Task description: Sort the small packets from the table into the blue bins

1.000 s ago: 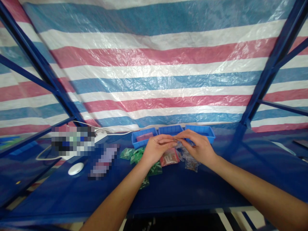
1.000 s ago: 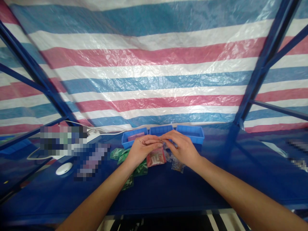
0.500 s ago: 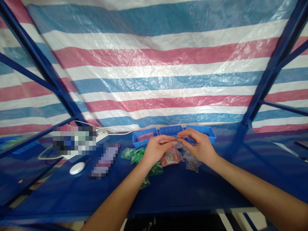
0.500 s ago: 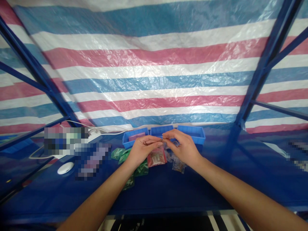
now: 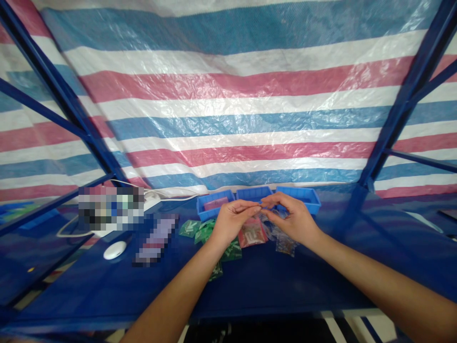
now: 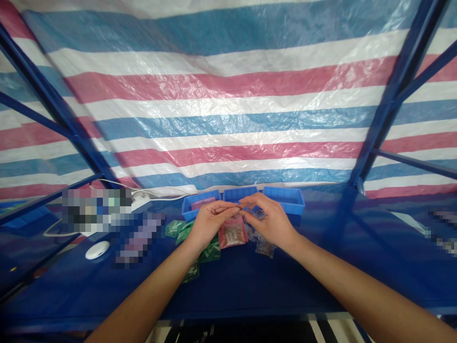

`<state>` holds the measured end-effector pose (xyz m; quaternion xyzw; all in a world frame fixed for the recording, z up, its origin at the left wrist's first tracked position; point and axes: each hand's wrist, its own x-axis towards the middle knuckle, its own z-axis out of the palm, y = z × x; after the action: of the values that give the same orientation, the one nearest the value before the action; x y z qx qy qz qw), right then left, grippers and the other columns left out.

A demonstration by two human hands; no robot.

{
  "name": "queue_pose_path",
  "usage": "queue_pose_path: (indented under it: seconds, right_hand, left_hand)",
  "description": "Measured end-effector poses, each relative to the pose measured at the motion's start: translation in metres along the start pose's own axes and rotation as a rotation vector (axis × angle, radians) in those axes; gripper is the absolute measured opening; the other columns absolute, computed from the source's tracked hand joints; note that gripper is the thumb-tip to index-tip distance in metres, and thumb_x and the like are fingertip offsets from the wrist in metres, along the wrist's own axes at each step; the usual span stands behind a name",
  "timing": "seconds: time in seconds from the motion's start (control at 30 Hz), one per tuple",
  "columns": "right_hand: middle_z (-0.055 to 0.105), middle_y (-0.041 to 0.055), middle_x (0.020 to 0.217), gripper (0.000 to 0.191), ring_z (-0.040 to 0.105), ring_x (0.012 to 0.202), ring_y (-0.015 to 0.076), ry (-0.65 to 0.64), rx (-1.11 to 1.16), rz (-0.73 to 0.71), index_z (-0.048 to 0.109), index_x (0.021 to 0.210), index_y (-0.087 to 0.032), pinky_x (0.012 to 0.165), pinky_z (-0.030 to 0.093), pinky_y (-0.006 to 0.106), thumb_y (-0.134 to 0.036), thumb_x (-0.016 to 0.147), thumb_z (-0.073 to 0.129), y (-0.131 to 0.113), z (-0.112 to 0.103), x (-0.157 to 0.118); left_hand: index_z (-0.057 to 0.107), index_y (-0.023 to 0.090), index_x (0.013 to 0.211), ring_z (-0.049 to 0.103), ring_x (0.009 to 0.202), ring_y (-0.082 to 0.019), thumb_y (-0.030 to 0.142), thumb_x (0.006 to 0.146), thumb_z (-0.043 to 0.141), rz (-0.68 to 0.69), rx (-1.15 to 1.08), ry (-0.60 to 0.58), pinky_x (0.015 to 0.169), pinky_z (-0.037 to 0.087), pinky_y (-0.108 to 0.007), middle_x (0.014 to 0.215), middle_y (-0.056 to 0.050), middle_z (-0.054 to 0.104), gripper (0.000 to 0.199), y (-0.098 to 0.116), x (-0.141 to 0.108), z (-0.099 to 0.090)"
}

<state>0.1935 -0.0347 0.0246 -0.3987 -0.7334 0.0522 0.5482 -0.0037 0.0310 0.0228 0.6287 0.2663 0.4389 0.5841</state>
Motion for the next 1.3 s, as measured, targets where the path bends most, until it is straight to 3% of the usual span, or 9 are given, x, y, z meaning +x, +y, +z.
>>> queue_pose_path:
  seconds: [0.27,0.5,0.7,0.87,1.0,1.13,1.3]
  right_hand:
    - [0.074,0.0053,0.100,0.023,0.070,0.091,0.0232,0.026,0.013,0.075,0.069,0.114,-0.025,0.084,0.058,0.038,-0.028,0.091,0.071,0.003,0.001,0.000]
    - [0.073,0.0043,0.099,0.018,0.071,0.089,0.0223,0.069,0.086,0.132,0.069,0.107,-0.025,0.087,0.058,0.039,-0.030,0.091,0.071,0.006,0.002,0.000]
    - [0.073,0.0044,0.093,0.020,0.071,0.085,0.0228,0.068,0.122,0.178,0.066,0.109,-0.025,0.086,0.059,0.041,-0.033,0.091,0.071,0.009,0.002,0.000]
    - [0.075,0.0043,0.094,0.024,0.073,0.084,0.0225,-0.016,0.217,0.239,0.064,0.113,-0.025,0.078,0.062,0.038,-0.036,0.092,0.069,0.010,0.005,-0.001]
    - [0.073,0.0052,0.093,0.015,0.072,0.077,0.0209,-0.057,0.141,0.188,0.070,0.105,-0.024,0.070,0.062,0.036,-0.033,0.099,0.059,0.021,0.004,-0.001]
    - [0.069,0.0088,0.113,0.023,0.071,0.095,0.0246,-0.017,-0.059,0.072,0.071,0.115,-0.026,0.079,0.063,0.041,-0.027,0.100,0.053,0.034,0.001,0.002]
    - [0.061,0.0123,0.138,0.042,0.060,0.127,0.0305,-0.068,-0.277,-0.038,0.058,0.140,-0.025,0.108,0.052,0.052,-0.027,0.098,0.056,0.048,0.005,0.004]
  left_hand:
    - [0.080,0.014,0.100,0.075,0.094,-0.023,0.037,0.076,0.085,0.000,-0.009,-0.014,0.092,0.056,-0.036,0.105,-0.012,0.080,0.034,0.000,-0.001,0.001]
    - [0.079,0.019,0.112,0.069,0.113,-0.026,0.038,0.084,0.077,0.063,0.120,-0.064,0.105,0.049,-0.038,0.122,-0.010,0.075,0.035,0.008,-0.002,0.000]
    - [0.077,0.016,0.103,0.072,0.095,-0.023,0.037,0.078,0.082,0.056,0.140,-0.040,0.092,0.055,-0.036,0.106,-0.010,0.078,0.033,0.006,-0.002,0.001]
    - [0.071,0.015,0.111,0.072,0.097,-0.022,0.035,0.080,0.081,0.093,0.090,-0.074,0.090,0.056,-0.034,0.107,-0.011,0.077,0.038,-0.001,0.000,0.000]
    - [0.069,0.017,0.117,0.070,0.100,-0.021,0.034,0.084,0.077,0.200,0.235,0.045,0.093,0.054,-0.035,0.113,-0.011,0.074,0.038,-0.006,0.003,-0.003]
    - [0.069,0.019,0.119,0.069,0.103,-0.022,0.035,0.091,0.069,0.258,0.419,0.103,0.090,0.055,-0.033,0.114,-0.010,0.073,0.033,-0.003,0.000,-0.004]
    - [0.072,0.022,0.114,0.069,0.100,-0.022,0.031,0.093,0.065,0.324,0.605,0.069,0.083,0.055,-0.031,0.112,-0.008,0.074,0.024,0.007,-0.007,0.001]
